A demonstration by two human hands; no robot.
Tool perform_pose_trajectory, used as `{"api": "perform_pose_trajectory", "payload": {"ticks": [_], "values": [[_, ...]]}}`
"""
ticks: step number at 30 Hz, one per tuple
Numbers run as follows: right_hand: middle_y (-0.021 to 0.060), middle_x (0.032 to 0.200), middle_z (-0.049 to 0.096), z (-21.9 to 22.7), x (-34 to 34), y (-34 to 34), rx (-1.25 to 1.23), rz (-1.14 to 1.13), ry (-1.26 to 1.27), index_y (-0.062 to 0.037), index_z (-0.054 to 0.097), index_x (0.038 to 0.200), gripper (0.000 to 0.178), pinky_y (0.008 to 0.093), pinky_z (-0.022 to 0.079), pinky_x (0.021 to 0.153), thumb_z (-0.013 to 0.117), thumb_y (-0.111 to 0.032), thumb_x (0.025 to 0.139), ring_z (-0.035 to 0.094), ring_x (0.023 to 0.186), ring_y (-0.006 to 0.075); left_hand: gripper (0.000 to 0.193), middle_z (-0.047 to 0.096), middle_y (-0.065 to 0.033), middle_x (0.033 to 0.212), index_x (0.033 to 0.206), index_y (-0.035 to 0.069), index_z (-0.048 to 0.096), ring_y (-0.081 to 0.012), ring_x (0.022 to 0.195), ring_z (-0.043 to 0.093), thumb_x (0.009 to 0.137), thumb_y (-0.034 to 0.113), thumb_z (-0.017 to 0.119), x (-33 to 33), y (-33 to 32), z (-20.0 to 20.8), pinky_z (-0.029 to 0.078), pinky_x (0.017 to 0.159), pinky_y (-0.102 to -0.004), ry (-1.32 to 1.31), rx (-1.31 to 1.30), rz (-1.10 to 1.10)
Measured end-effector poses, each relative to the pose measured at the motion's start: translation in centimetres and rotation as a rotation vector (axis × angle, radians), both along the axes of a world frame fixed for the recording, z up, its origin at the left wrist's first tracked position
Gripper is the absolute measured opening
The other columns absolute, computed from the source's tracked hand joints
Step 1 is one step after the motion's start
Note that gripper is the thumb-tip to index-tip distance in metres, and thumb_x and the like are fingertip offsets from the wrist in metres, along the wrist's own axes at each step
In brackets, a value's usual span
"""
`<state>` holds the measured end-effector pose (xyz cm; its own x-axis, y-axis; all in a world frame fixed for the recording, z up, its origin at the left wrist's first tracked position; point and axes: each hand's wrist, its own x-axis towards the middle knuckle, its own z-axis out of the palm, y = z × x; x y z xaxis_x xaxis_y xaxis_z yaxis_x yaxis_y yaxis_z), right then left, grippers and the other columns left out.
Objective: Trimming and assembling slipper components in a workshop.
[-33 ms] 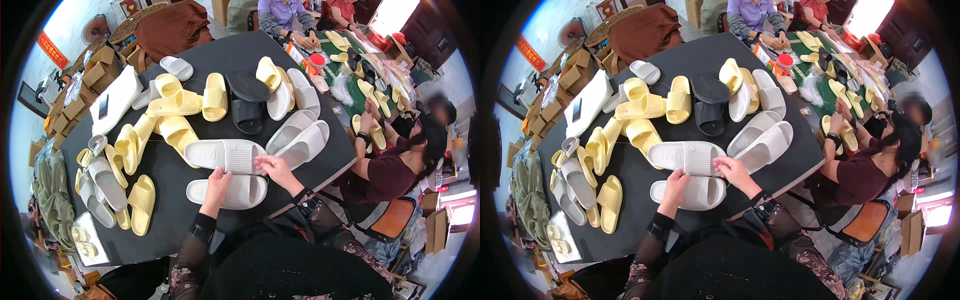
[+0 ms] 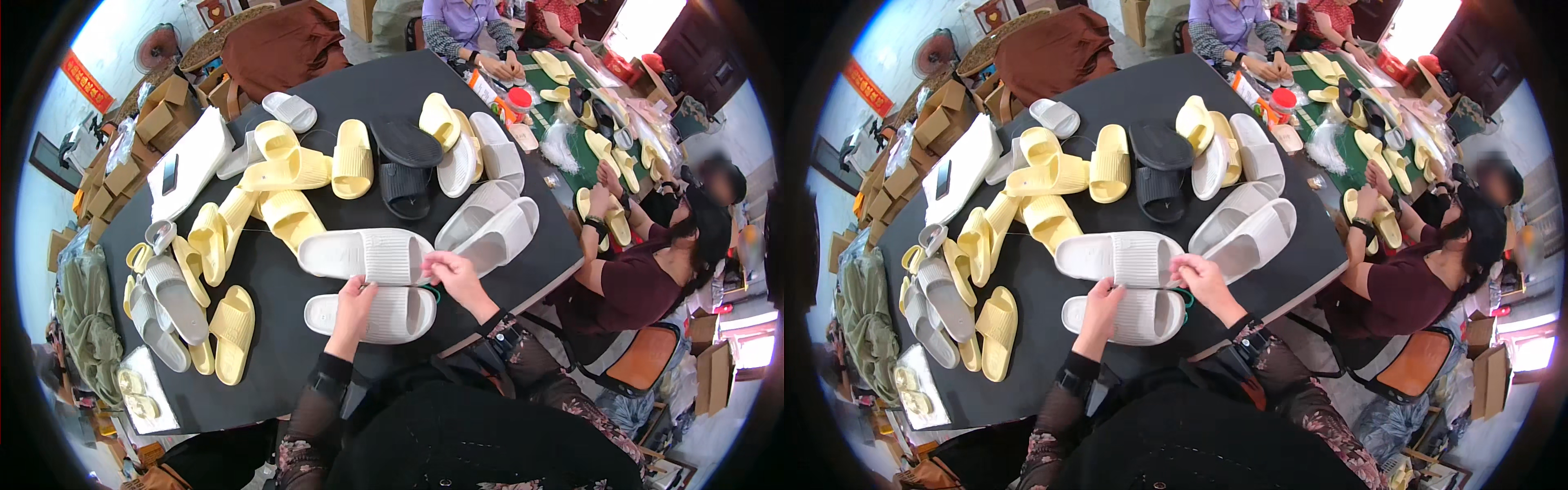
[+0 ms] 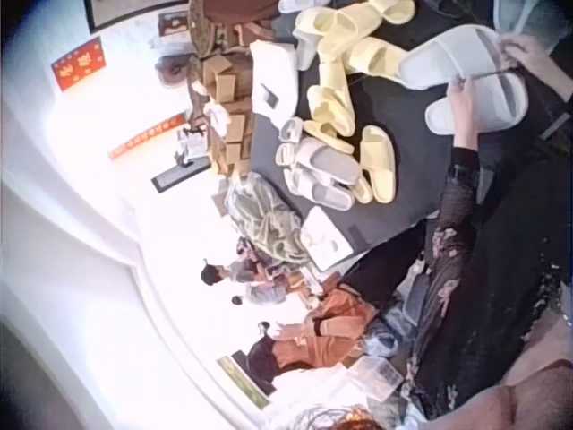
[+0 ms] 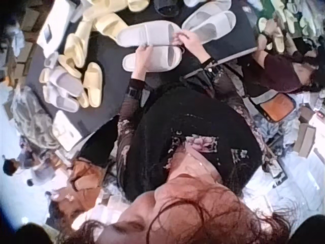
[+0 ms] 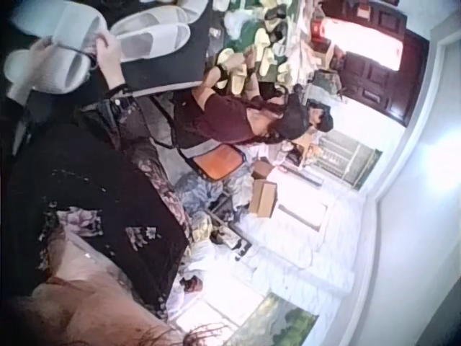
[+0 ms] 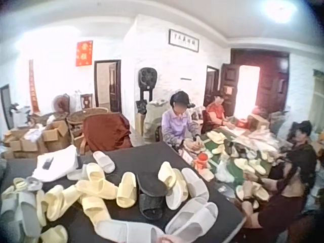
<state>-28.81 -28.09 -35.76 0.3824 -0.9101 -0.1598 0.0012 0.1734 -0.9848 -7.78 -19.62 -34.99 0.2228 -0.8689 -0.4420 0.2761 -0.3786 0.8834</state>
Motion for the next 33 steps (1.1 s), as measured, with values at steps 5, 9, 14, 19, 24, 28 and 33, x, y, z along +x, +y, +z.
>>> {"api": "perform_pose_trajectory", "payload": {"ticks": [5,9,14,19,24,28,33], "values": [[0.0097,0.085,0.065,-1.9,-1.1,1.0,-0.307,-0.016,0.261,0.001,0.061,0.099,0.017,0.0296,0.051,0.065,0.055,-0.003,0.085,0.062,0.073,0.016,0.028,0.063,-0.0085,0.104,0.116,-0.005,0.051,-0.0119,0.091,0.057,0.089,0.004,0.052,1.4,3.2,3.1,0.045,0.079,-0.0257,-0.041,-0.16,0.194],[0.0179,0.101,0.054,-1.9,-0.1,3.9,-0.639,0.423,0.645,-0.002,0.05,0.119,0.048,0.0402,0.045,0.082,0.067,-0.013,0.076,0.054,0.094,0.0322,0.033,0.061,-0.0086,0.108,0.122,-0.003,0.047,-0.0121,0.094,0.056,0.09,0.004,0.052,3.0,5.6,5.3,0.044,0.082,-0.0254,0.046,-0.213,0.303],[0.0162,0.099,0.051,-2.3,0.7,4.2,-0.79,0.526,0.861,-0.0015,0.046,0.122,0.055,0.0404,0.042,0.083,0.068,-0.012,0.072,0.05,0.094,0.033,0.043,0.059,-0.0099,0.112,0.131,0.0,0.039,-0.0131,0.098,0.055,0.09,0.003,0.052,5.1,8.0,7.1,0.042,0.085,-0.0254,0.195,-0.162,0.294],[0.018,0.093,0.053,-1.8,0.7,3.7,-0.734,0.574,0.854,-0.0025,0.05,0.121,0.052,0.0411,0.047,0.079,0.065,-0.01,0.071,0.055,0.088,0.0336,0.049,0.056,-0.0091,0.112,0.134,0.001,0.034,-0.0134,0.096,0.053,0.089,0.004,0.053,5.7,9.9,8.2,0.042,0.08,-0.0268,0.328,-0.183,0.36],[0.0127,0.095,0.055,-0.1,0.2,1.8,-0.416,0.528,0.721,0.0,0.046,0.127,0.056,0.0335,0.049,0.074,0.062,-0.009,0.074,0.058,0.083,0.0228,0.053,0.057,-0.0064,0.101,0.136,0.004,0.033,-0.0118,0.09,0.051,0.089,0.005,0.055,5.6,10.9,8.3,0.04,0.073,-0.0267,0.373,-0.204,0.365],[0.0115,0.097,0.058,4.3,0.3,2.1,0.259,0.326,0.045,0.005,0.042,0.128,0.05,0.0281,0.051,0.067,0.06,-0.003,0.082,0.06,0.078,0.0152,0.05,0.054,-0.0025,0.089,0.134,0.004,0.035,-0.0095,0.081,0.048,0.088,0.007,0.056,5.4,11.3,7.9,0.038,0.069,-0.0253,0.361,-0.178,0.384],[0.0088,0.099,0.057,8.8,0.6,3.3,0.353,0.41,-0.253,0.0004,0.042,0.131,0.061,0.026,0.05,0.073,0.071,-0.008,0.079,0.058,0.083,0.0128,0.044,0.049,0.0009,0.082,0.128,0.004,0.038,-0.0073,0.075,0.044,0.089,0.009,0.057,4.5,11.2,8.3,0.036,0.066,-0.023,0.287,-0.195,0.303]]}}
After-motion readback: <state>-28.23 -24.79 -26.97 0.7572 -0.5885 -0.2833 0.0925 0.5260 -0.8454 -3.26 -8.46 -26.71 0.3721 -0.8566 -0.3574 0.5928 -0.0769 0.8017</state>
